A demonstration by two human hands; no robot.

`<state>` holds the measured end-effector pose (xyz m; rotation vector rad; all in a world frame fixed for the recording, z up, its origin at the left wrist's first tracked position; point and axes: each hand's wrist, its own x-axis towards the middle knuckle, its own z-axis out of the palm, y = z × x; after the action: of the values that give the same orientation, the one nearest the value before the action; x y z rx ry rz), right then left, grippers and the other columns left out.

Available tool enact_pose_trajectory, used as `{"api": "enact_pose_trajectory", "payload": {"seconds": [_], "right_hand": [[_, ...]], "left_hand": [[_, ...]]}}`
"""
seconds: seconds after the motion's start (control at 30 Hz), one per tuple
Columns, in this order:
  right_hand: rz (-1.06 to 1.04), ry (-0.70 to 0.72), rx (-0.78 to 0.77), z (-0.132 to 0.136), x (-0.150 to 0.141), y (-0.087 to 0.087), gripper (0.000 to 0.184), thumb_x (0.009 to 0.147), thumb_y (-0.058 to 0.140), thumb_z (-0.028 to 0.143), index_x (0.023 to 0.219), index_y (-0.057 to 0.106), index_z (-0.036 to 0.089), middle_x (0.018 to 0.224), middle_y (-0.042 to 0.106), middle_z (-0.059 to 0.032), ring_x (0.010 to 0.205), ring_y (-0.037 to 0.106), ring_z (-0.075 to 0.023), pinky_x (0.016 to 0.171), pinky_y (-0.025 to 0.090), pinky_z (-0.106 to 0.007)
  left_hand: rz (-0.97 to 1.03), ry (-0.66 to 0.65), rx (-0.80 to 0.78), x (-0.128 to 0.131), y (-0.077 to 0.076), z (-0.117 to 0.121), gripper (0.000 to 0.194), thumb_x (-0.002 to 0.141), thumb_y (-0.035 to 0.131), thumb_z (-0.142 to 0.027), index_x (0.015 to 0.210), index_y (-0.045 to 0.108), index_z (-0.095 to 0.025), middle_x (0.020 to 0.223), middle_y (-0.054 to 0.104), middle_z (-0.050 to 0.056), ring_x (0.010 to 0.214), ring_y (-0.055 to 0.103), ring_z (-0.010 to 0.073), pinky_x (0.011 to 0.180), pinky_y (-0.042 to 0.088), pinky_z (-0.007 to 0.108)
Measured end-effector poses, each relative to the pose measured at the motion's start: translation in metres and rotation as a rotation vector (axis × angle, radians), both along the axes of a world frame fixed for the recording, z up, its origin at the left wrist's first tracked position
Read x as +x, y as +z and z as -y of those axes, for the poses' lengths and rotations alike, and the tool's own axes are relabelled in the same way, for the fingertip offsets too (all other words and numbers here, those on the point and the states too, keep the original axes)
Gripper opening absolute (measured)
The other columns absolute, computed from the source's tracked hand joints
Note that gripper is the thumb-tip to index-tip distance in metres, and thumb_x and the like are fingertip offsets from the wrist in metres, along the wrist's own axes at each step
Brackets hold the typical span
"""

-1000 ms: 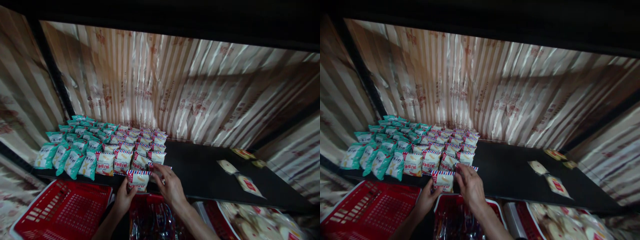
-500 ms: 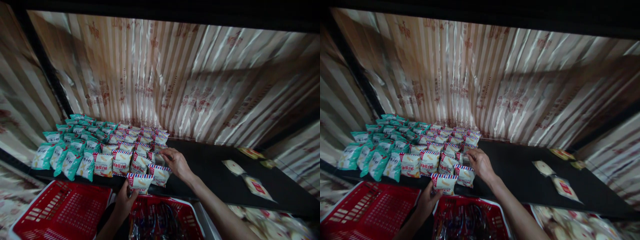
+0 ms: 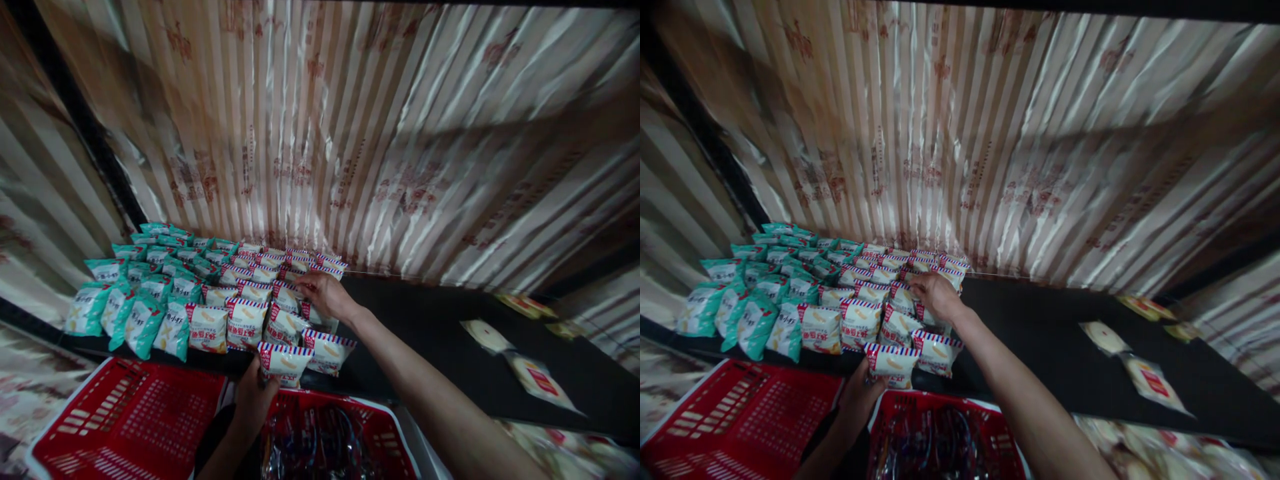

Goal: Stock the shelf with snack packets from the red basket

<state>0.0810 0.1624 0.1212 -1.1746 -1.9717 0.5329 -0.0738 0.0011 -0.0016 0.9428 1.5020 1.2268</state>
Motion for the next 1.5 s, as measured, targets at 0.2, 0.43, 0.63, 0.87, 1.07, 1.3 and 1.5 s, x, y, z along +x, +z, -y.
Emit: {"api": "enact_pose_trajectory", "payload": {"seconds": [0.2, 0.43, 0.63, 0.87, 1.07, 1.3, 1.5], "right_hand": [[-0.049, -0.045, -0.015, 0.026, 0.043, 0.002, 0.026, 0.083, 0.055, 0.036, 0.097, 0.07, 0.02, 0.098, 0.071, -0.0055, 0.087, 0.065, -0.0179, 0.079, 0.05, -0.031], [-0.473, -0.586, -0.215, 0.1, 0.102, -0.082, 0.05, 0.076, 0.056, 0.056, 0.106, 0.061, 0.016, 0.1, 0.07, -0.0126, 0.092, 0.066, -0.0247, 0.085, 0.052, -0.042], [-0.322, -0.387, -0.384, 0.15, 0.084, -0.15, 0.069, 0.071, 0.065, 0.046, 0.132, 0.043, 0.021, 0.131, 0.053, -0.0124, 0.113, 0.056, -0.0258, 0.091, 0.05, -0.043], [-0.255, -0.478, -0.171, 0.134, 0.048, -0.155, 0.058, 0.072, 0.065, 0.043, 0.122, 0.051, 0.018, 0.127, 0.052, -0.0131, 0.121, 0.047, -0.0275, 0.102, 0.038, -0.048], [-0.322, -0.478, -0.186, 0.129, 0.045, -0.148, 0.048, 0.075, 0.062, 0.044, 0.114, 0.055, 0.018, 0.114, 0.061, -0.011, 0.107, 0.057, -0.0248, 0.093, 0.046, -0.042], [-0.326, -0.485, -0.244, 0.13, 0.045, -0.154, 0.045, 0.079, 0.057, 0.047, 0.113, 0.052, 0.018, 0.103, 0.065, -0.0091, 0.096, 0.061, -0.0226, 0.083, 0.05, -0.037], [-0.278, -0.565, -0.24, 0.131, 0.037, -0.152, 0.043, 0.079, 0.055, 0.051, 0.106, 0.052, 0.018, 0.093, 0.065, -0.0073, 0.086, 0.06, -0.022, 0.078, 0.049, -0.037]], "left_hand": [[0.043, -0.004, -0.007, -0.005, -0.01, 0.001, 0.042, 0.06, 0.065, -0.033, 0.099, 0.061, -0.018, 0.096, 0.072, 0.007, 0.092, 0.065, 0.0251, 0.083, 0.052, 0.034], [0.102, 0.0, 0.023, -0.001, -0.023, -0.001, 0.047, 0.062, 0.067, -0.039, 0.101, 0.058, -0.015, 0.098, 0.071, 0.009, 0.095, 0.064, 0.0257, 0.083, 0.052, 0.033], [0.095, 0.053, 0.033, 0.003, -0.026, 0.0, 0.054, 0.061, 0.068, -0.05, 0.101, 0.058, -0.015, 0.099, 0.07, 0.011, 0.094, 0.065, 0.0256, 0.08, 0.053, 0.031], [0.065, 0.066, 0.027, 0.006, -0.038, -0.001, 0.053, 0.059, 0.069, -0.053, 0.096, 0.06, -0.016, 0.098, 0.07, 0.01, 0.093, 0.065, 0.027, 0.082, 0.053, 0.033], [0.039, 0.054, 0.059, 0.011, -0.028, -0.001, 0.05, 0.061, 0.068, -0.052, 0.094, 0.062, -0.016, 0.099, 0.07, 0.01, 0.093, 0.065, 0.0258, 0.082, 0.052, 0.032], [0.017, 0.027, 0.029, 0.01, -0.008, -0.002, 0.049, 0.061, 0.068, -0.049, 0.098, 0.064, -0.016, 0.096, 0.071, 0.009, 0.092, 0.065, 0.0265, 0.081, 0.053, 0.032], [0.067, -0.01, 0.024, 0.01, -0.006, -0.002, 0.045, 0.062, 0.067, -0.042, 0.099, 0.062, -0.016, 0.099, 0.071, 0.008, 0.095, 0.064, 0.0253, 0.084, 0.051, 0.032]]}}
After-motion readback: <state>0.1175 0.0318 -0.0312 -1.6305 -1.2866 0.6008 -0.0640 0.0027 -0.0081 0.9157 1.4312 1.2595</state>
